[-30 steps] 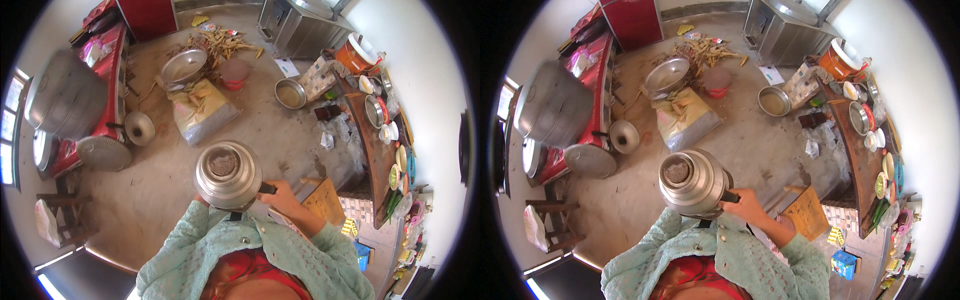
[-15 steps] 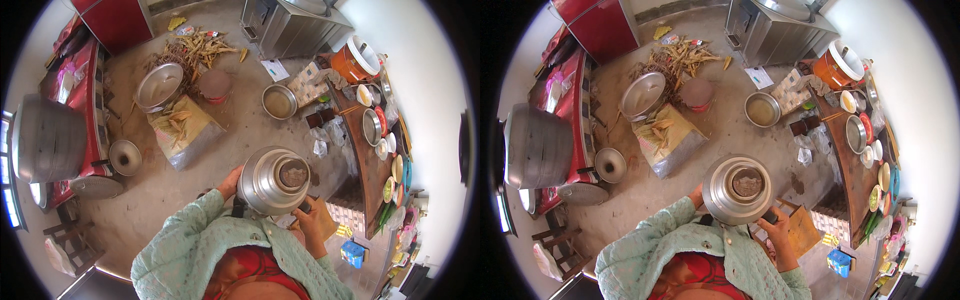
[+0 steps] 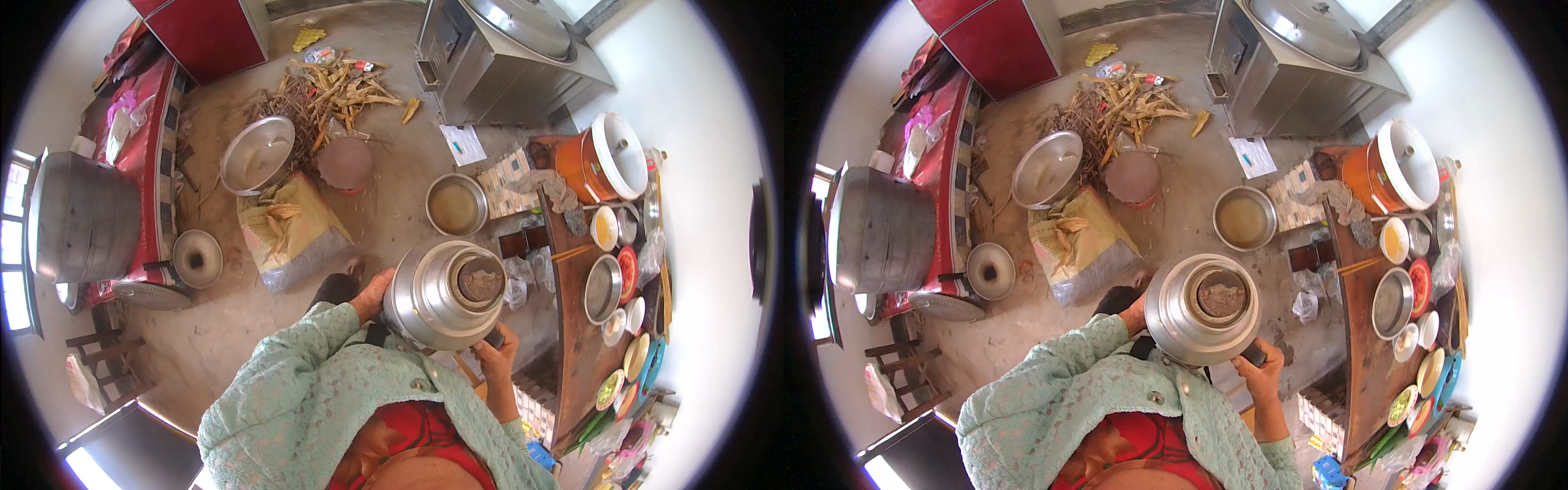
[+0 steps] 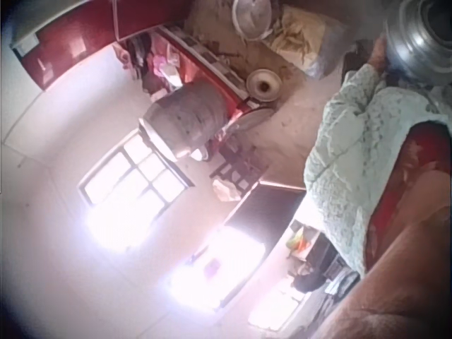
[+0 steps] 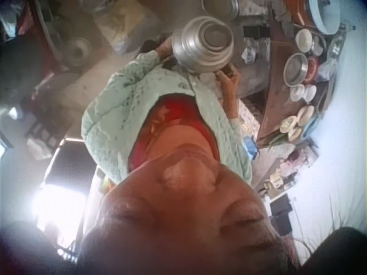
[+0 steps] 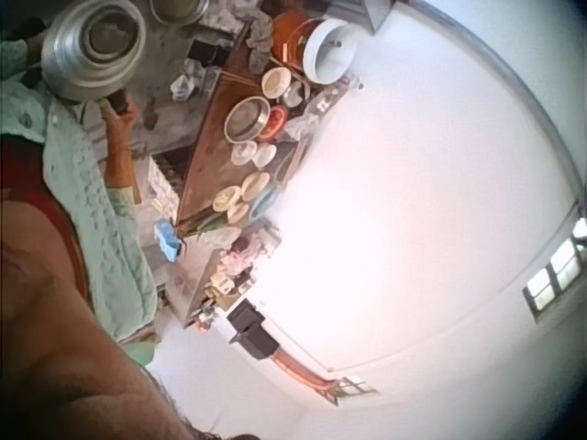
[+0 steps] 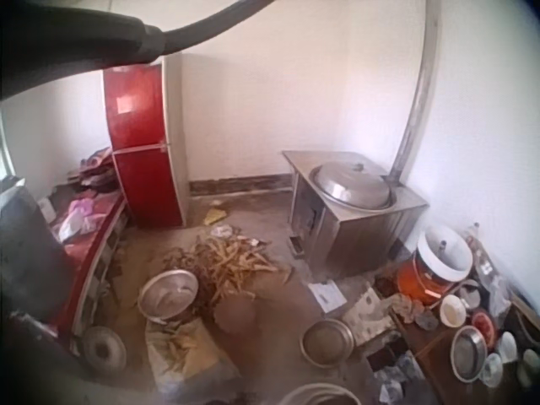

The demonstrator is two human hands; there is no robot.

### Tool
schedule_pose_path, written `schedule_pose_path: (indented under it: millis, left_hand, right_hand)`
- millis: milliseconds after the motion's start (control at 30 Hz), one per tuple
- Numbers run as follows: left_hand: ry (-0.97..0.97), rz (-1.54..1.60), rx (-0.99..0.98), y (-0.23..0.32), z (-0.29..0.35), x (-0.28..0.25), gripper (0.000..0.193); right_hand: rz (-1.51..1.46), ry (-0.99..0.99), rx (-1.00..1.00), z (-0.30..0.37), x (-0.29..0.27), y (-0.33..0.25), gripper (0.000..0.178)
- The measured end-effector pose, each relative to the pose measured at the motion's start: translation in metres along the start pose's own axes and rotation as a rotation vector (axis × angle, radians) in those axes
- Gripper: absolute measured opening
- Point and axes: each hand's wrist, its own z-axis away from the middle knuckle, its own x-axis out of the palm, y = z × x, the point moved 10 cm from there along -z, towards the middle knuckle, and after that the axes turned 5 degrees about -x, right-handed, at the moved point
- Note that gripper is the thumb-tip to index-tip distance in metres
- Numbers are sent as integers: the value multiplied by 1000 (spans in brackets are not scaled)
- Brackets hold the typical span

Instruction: The person places a bowl of beaten eggs on a table, moves a chair, and pours hot water from a thermos into a wok on a wood-burning stove. The person then sits on the floor and repeatedly adds sticks and corn cobs to the stove to maintain the fire.

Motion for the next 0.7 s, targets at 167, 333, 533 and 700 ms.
schedule_pose_path:
  millis: [167,333,533,700]
  left_hand:
    - [-51,-65,87,48,-43,29,43]
    - [-51,-43,38,110,-80,79,38]
    - [-33,-78,-45,154,-131,106,41]
    - [17,-104,-116,181,-177,125,41]
  right_hand:
    - [19,57,21,-72,-1,-19,18]
    - [69,113,-28,-141,6,-47,23]
    - [84,195,-22,-199,-6,-69,29]
    - [40,228,-69,-248,-31,-73,27]
